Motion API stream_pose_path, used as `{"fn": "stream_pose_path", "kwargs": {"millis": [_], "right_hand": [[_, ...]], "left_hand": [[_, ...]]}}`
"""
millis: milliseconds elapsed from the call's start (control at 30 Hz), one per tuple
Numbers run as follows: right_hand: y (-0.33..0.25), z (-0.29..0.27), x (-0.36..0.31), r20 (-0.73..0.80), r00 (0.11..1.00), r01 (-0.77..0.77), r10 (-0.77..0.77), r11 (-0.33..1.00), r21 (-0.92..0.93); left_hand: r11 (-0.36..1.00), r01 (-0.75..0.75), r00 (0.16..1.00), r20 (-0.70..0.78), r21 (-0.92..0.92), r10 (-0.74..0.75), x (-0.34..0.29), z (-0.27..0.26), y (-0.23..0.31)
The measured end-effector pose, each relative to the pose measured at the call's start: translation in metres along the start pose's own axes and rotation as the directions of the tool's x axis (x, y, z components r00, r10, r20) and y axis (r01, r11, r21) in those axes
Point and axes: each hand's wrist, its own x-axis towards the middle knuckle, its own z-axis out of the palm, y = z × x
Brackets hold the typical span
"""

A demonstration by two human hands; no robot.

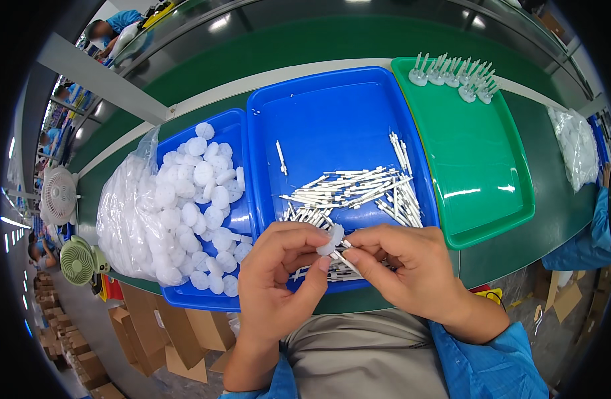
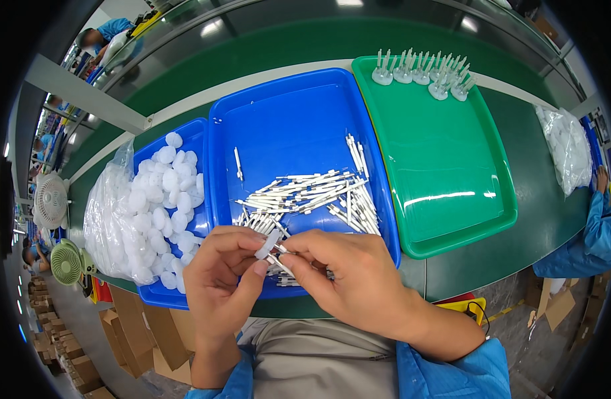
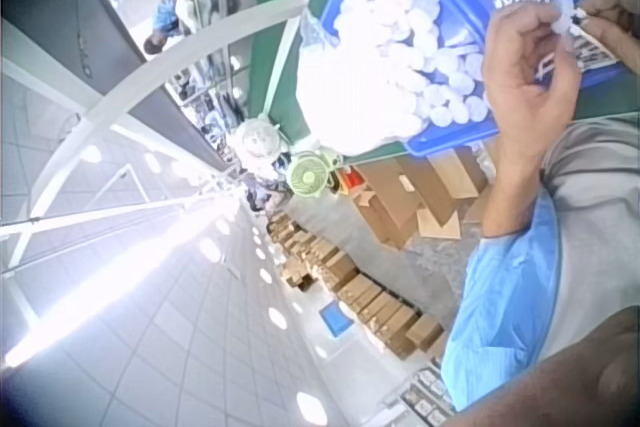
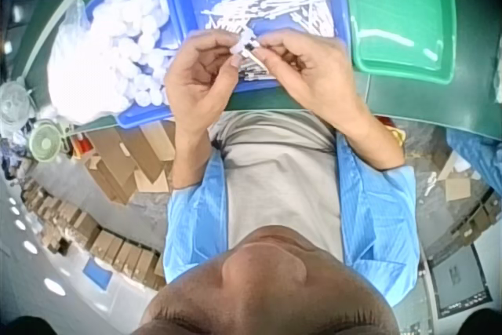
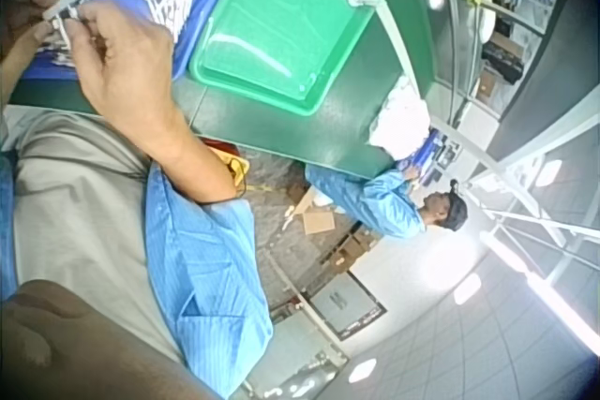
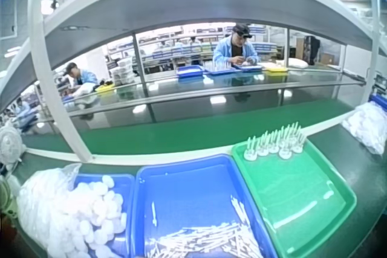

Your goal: The person repeatedly picks a white plastic cap from a blue bin and a white plastic rod from another blue bin, then inserts the rod into the cap to form an assembled unit. The completed units are placed upright in a green tray. The process is repeated continuously throughout the clip.

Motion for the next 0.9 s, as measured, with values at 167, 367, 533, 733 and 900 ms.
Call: {"fn": "stream_pose_path", "kwargs": {"millis": [167,367,533,733,900], "right_hand": [[0.0,0.003,0.0,0.019,0.999,0.05,-0.05,0.999,-0.016],[0.001,0.009,-0.006,-0.049,0.995,0.084,-0.084,0.996,-0.003],[0.008,0.013,-0.009,-0.049,0.977,0.19,-0.208,0.951,-0.246],[-0.003,0.006,-0.003,0.045,0.988,0.152,-0.145,0.934,-0.323],[0.005,0.012,-0.004,-0.005,0.984,0.171,-0.178,0.953,-0.248]], "left_hand": [[0.999,-0.018,1.0,-0.023,0.039,0.018,0.001,0.002,0.002],[0.999,0.037,0.999,-0.034,0.008,-0.037,0.0,0.0,0.0],[0.996,0.046,0.999,-0.028,0.072,-0.044,0.001,0.002,0.002],[0.983,0.033,0.999,0.004,0.181,-0.034,0.003,0.001,-0.002],[1.0,-0.016,1.0,0.022,0.026,0.015,0.001,-0.006,-0.006]]}}
